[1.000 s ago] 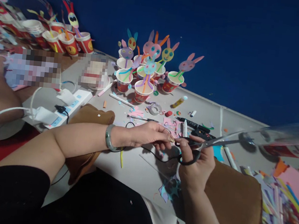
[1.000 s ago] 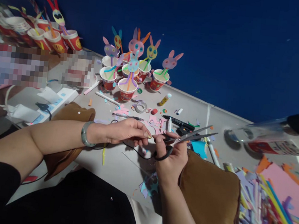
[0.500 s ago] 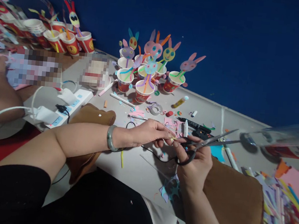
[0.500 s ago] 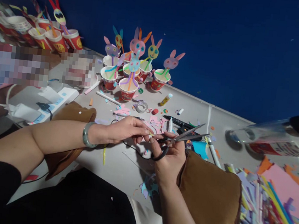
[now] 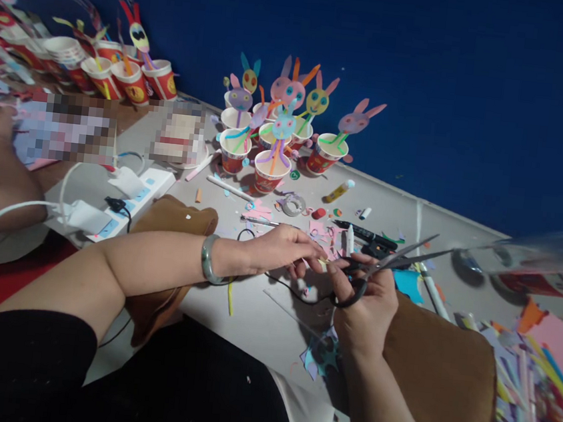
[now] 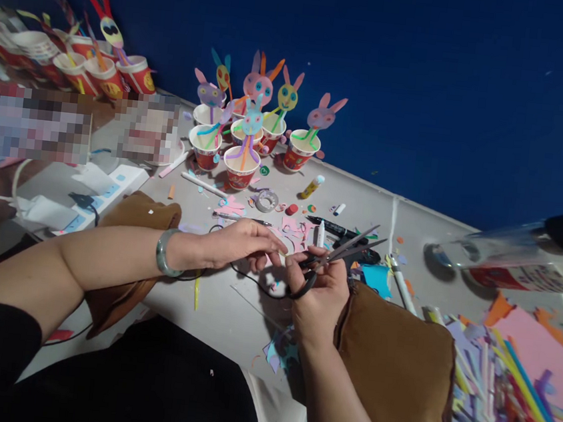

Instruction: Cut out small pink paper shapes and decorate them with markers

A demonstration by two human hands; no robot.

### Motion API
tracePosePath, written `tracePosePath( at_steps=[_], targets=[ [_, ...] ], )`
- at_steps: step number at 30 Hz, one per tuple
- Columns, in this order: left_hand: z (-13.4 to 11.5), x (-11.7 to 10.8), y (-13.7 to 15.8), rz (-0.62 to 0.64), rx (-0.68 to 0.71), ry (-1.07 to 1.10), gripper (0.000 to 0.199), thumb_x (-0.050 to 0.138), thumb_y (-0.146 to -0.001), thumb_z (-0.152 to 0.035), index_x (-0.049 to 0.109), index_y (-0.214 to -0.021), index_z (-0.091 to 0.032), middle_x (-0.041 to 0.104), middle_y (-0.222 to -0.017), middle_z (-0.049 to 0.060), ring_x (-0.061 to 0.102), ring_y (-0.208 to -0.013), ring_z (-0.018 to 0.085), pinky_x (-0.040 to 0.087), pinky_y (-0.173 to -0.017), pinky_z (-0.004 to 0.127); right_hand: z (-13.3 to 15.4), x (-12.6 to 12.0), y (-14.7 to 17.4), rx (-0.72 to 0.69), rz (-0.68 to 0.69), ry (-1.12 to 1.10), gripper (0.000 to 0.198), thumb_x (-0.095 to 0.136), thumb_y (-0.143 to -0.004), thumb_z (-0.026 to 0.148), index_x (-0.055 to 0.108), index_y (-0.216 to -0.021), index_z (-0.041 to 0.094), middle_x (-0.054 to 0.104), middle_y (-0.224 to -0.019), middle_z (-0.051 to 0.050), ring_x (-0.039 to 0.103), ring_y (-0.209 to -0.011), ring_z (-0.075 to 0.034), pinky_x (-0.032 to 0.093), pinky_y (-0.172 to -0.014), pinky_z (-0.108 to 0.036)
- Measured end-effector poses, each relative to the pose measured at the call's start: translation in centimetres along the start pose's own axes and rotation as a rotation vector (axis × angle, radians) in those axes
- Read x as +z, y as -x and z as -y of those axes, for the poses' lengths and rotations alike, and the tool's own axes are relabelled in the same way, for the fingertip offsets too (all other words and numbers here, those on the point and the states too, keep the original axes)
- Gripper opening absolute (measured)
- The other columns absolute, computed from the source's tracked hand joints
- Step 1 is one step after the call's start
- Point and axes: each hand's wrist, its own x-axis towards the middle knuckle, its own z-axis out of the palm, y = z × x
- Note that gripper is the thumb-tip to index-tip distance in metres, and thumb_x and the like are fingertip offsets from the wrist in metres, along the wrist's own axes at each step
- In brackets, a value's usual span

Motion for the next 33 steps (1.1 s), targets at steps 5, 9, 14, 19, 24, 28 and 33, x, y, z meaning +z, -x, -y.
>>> tracePosePath(
  at_steps=[5,9,14,19,24,28,33],
  targets=[
    [-0.38,-0.29,0.05,-0.031,0.014,-0.102,0.011,0.063,-0.079,-0.012,0.064,-0.090,-0.011,0.065,-0.072,0.000,0.055,-0.052,0.004,0.043,-0.049,0.017,0.13,-0.06,-0.14,0.030,-0.010,-0.011,0.041,0.082,-0.067,0.028,0.058,-0.099,0.020,0.066,-0.075,0.002,0.062,-0.063,-0.012,0.049,-0.059,-0.025],
    [-0.18,-0.39,0.11,0.012,0.096,-0.195,0.012,0.069,-0.076,-0.019,0.062,-0.083,-0.012,0.058,-0.061,-0.004,0.052,-0.050,0.004,0.042,-0.048,0.017,0.19,0.01,-0.01,0.021,0.021,0.007,0.037,0.080,-0.070,0.029,0.058,-0.099,0.021,0.064,-0.073,0.003,0.062,-0.062,-0.012,0.049,-0.058,-0.025],
    [-0.12,-0.24,0.09,0.014,0.045,-0.171,0.009,0.065,-0.080,-0.020,0.060,-0.077,-0.012,0.057,-0.059,-0.004,0.051,-0.050,0.004,0.042,-0.049,0.018,0.05,0.02,0.04,0.030,0.019,0.032,0.035,0.078,-0.073,0.032,0.059,-0.099,0.021,0.064,-0.073,0.003,0.060,-0.059,-0.011,0.046,-0.057,-0.024],
    [-0.57,-0.18,0.30,0.019,-0.024,-0.095,0.008,0.063,-0.081,-0.017,0.060,-0.076,-0.012,0.064,-0.070,0.000,0.054,-0.054,0.003,0.041,-0.049,0.017,-0.22,-0.14,-0.21,0.017,-0.026,0.034,0.033,0.077,-0.073,0.033,0.061,-0.098,0.020,0.066,-0.075,0.002,0.061,-0.063,-0.012,0.047,-0.061,-0.025],
    [-0.46,-0.38,0.19,0.014,-0.026,-0.065,0.012,0.063,-0.083,-0.021,0.059,-0.075,-0.012,0.064,-0.071,0.000,0.054,-0.055,0.003,0.040,-0.049,0.017,-0.36,-0.29,-0.19,-0.009,-0.020,0.022,0.034,0.077,-0.073,0.034,0.061,-0.099,0.020,0.069,-0.079,0.000,0.064,-0.065,-0.014,0.048,-0.061,-0.026],
    [-0.73,-0.28,0.29,0.010,-0.022,-0.097,0.012,0.062,-0.083,-0.020,0.059,-0.074,-0.012,0.064,-0.070,0.000,0.054,-0.054,0.003,0.041,-0.049,0.017,-0.47,-0.31,-0.13,-0.020,0.002,0.005,0.038,0.080,-0.071,0.033,0.059,-0.101,0.021,0.069,-0.080,0.001,0.063,-0.063,-0.013,0.048,-0.058,-0.025],
    [-0.95,-0.06,0.45,0.026,-0.040,-0.137,0.009,0.062,-0.081,-0.018,0.060,-0.074,-0.013,0.062,-0.064,-0.002,0.051,-0.051,0.004,0.041,-0.049,0.018,-0.19,-0.13,-0.06,0.016,0.023,-0.011,0.040,0.082,-0.069,0.030,0.059,-0.100,0.022,0.067,-0.077,0.002,0.065,-0.066,-0.014,0.051,-0.062,-0.026]
  ],
)
